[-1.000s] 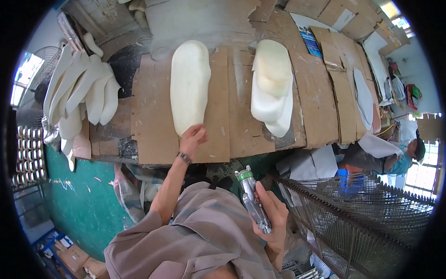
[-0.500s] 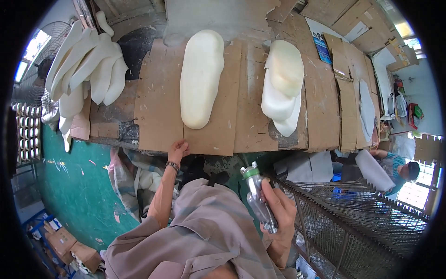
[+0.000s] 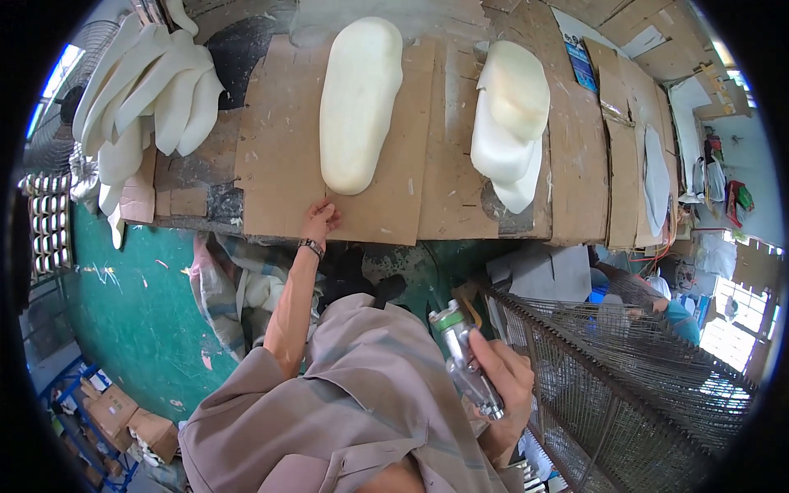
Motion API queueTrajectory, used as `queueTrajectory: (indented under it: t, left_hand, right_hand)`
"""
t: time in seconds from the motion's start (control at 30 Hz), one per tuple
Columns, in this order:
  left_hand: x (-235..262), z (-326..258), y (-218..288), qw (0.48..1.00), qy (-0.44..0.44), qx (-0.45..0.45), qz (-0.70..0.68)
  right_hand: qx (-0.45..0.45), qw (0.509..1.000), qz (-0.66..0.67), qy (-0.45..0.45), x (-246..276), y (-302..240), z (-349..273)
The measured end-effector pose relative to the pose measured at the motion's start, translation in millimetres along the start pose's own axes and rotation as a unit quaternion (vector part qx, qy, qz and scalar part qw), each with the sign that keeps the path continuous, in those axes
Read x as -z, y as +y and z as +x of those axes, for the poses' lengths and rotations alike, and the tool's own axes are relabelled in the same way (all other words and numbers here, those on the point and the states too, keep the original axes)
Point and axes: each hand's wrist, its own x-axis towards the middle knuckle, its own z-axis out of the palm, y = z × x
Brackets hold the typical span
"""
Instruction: Sorting and collecting white foam components into a large bag in a manufacturing facility.
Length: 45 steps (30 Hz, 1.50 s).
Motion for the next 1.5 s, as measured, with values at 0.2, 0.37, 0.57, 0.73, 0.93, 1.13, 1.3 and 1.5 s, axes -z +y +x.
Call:
queueTrajectory:
  t: [0.2, 0.37, 0.57, 0.73, 0.93, 1.13, 1.3, 1.5]
  left_hand:
    - [1.9, -7.8, -5.9, 0.998, 0.035, 0.0, -0.061]
    - [-0.1, -5.6, -1.2, 0.992, 0.073, -0.039, -0.095]
    - [-8.9, 7.8, 13.4, 0.991, 0.084, -0.058, -0.092]
    - [-28.7, 12.3, 32.8, 0.998, 0.039, -0.048, -0.014]
    - [-37.6, 12.7, 46.6, 0.999, -0.014, -0.009, 0.038]
    - [-40.6, 19.0, 50.4, 0.999, -0.009, 0.016, 0.033]
    - [-47.9, 19.7, 46.8, 0.954, -0.16, -0.048, -0.248]
    - [-50.8, 19.9, 55.5, 0.933, -0.209, -0.031, -0.291]
  right_hand:
    - [-0.016, 0.999, 0.013, -0.027, 6.6, 0.2, -13.1]
    - [-0.048, 0.999, -0.003, -0.012, 7.9, 1.4, -20.8]
    - [-0.029, 0.998, -0.007, -0.056, 20.0, 1.0, -36.2]
    - [-0.042, 0.996, -0.04, 0.06, 14.7, 4.3, -28.8]
    - [-0.016, 0.983, -0.02, 0.18, 3.1, 7.3, 5.3]
    - [-0.032, 0.985, -0.001, 0.168, -0.8, -0.1, 24.7]
    - [-0.023, 0.99, 0.016, 0.139, -4.0, -5.7, 42.0]
    - [-0.014, 0.999, -0.003, 0.051, -2.5, -14.5, 72.3]
